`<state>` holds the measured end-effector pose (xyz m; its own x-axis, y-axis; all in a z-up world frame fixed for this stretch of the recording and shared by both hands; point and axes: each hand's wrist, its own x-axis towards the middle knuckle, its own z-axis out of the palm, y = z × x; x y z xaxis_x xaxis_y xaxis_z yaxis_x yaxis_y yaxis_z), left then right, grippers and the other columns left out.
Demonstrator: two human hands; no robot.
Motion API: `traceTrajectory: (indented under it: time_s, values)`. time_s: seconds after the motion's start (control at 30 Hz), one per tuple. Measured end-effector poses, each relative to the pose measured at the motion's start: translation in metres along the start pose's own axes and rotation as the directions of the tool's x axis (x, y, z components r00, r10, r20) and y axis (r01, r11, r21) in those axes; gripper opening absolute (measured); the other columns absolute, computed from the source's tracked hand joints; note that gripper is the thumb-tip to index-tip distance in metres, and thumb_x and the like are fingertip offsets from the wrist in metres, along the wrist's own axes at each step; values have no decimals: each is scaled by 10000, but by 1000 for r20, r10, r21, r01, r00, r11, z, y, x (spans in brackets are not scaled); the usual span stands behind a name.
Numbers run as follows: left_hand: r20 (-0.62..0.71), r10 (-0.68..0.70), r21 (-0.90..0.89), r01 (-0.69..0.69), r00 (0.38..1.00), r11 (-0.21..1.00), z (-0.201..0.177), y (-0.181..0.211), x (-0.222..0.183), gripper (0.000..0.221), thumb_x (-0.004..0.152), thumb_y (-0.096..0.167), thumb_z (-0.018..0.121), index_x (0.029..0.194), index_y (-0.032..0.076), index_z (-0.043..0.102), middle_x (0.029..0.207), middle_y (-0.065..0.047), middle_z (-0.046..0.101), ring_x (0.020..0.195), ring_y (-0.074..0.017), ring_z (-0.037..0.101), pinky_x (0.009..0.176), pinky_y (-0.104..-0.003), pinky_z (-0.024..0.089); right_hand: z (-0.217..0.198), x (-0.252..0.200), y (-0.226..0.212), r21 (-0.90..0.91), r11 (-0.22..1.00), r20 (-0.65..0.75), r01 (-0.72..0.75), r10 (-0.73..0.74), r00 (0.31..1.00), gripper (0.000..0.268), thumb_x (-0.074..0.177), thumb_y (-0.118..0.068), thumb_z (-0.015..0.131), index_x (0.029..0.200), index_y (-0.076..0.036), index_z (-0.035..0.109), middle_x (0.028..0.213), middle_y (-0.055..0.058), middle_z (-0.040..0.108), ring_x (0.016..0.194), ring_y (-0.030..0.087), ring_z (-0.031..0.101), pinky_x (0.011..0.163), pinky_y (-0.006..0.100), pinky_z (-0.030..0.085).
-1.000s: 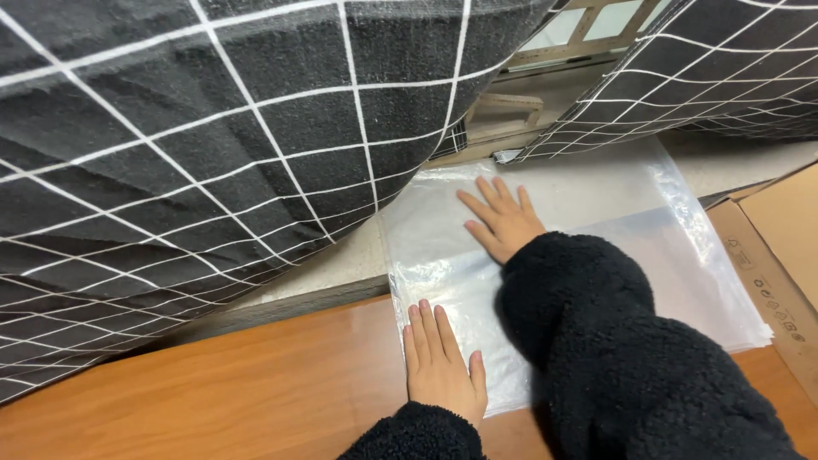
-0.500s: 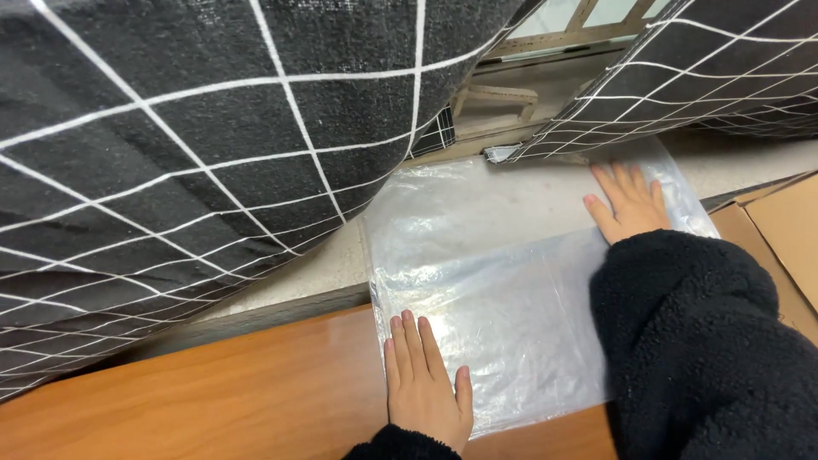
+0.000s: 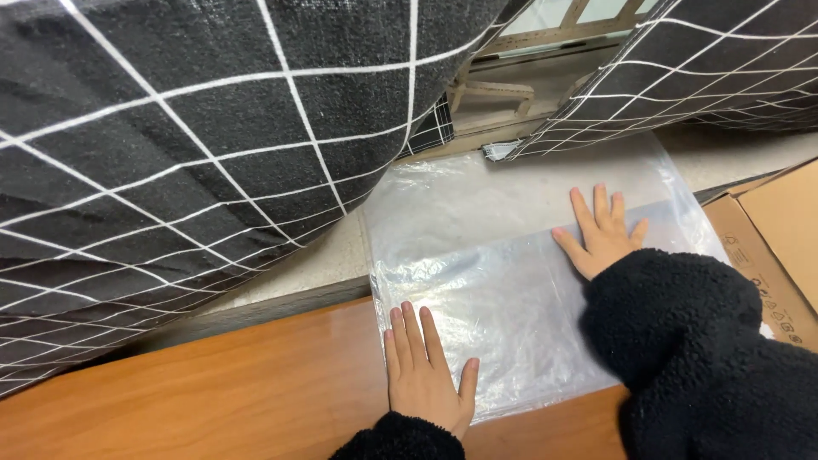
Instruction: The person removes a folded shirt from a plastic bag, smooths the bag on a low table, unfolds the shirt, and then places it on a hanger to hang it on a clothing rack.
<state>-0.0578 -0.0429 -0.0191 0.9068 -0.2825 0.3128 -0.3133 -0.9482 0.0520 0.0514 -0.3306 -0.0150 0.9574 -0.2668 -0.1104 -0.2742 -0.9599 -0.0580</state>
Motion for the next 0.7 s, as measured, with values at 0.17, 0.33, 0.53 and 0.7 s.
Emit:
traceTrajectory:
  time_s: [0.17, 0.33, 0.53, 0.7]
  values:
    - [11, -7, -48, 8, 1000, 999, -1, 0, 1, 848, 799, 521, 380, 1316, -107, 139, 1395, -310, 90, 1327, -391, 69, 1081, -433, 45, -7, -15, 39, -71, 996, 94, -51, 57, 994, 729, 742, -629, 203, 1381, -321, 32, 1479, 41, -44, 1340, 288, -32, 994, 627, 47]
    - [-3, -17, -9, 17, 1000, 1000, -2, 0, 1, 841, 810, 532, 328, 1315, -111, 133, 1395, -313, 85, 1331, -379, 59, 1083, -431, 33, 9, -9, 91, -39, 999, -32, 12, -13, 999, 731, 779, -583, 230, 1396, -211, 109, 1472, 120, 30, 1323, 377, 17, 1020, 527, 85]
    - [2, 2, -7, -2, 1000, 1000, -2, -1, -3, 856, 811, 544, 337, 1325, -105, 120, 1396, -316, 71, 1327, -396, 50, 1081, -437, 32, -2, -17, 80, -23, 1000, -57, 15, -16, 998, 671, 838, -509, 207, 1398, -152, 105, 1467, 132, 30, 1340, 306, -2, 1049, 434, 80]
    - [-63, 68, -94, -73, 996, 993, -1, -2, -3, 772, 779, 649, 293, 1382, 185, 164, 1404, -332, -37, 1290, -485, -41, 1028, -525, -17, -23, -69, -9, 160, 964, 122, -210, 192, 974, 688, 697, -648, 306, 1334, -414, 193, 1482, 12, -2, 1337, 350, -53, 932, 720, -15]
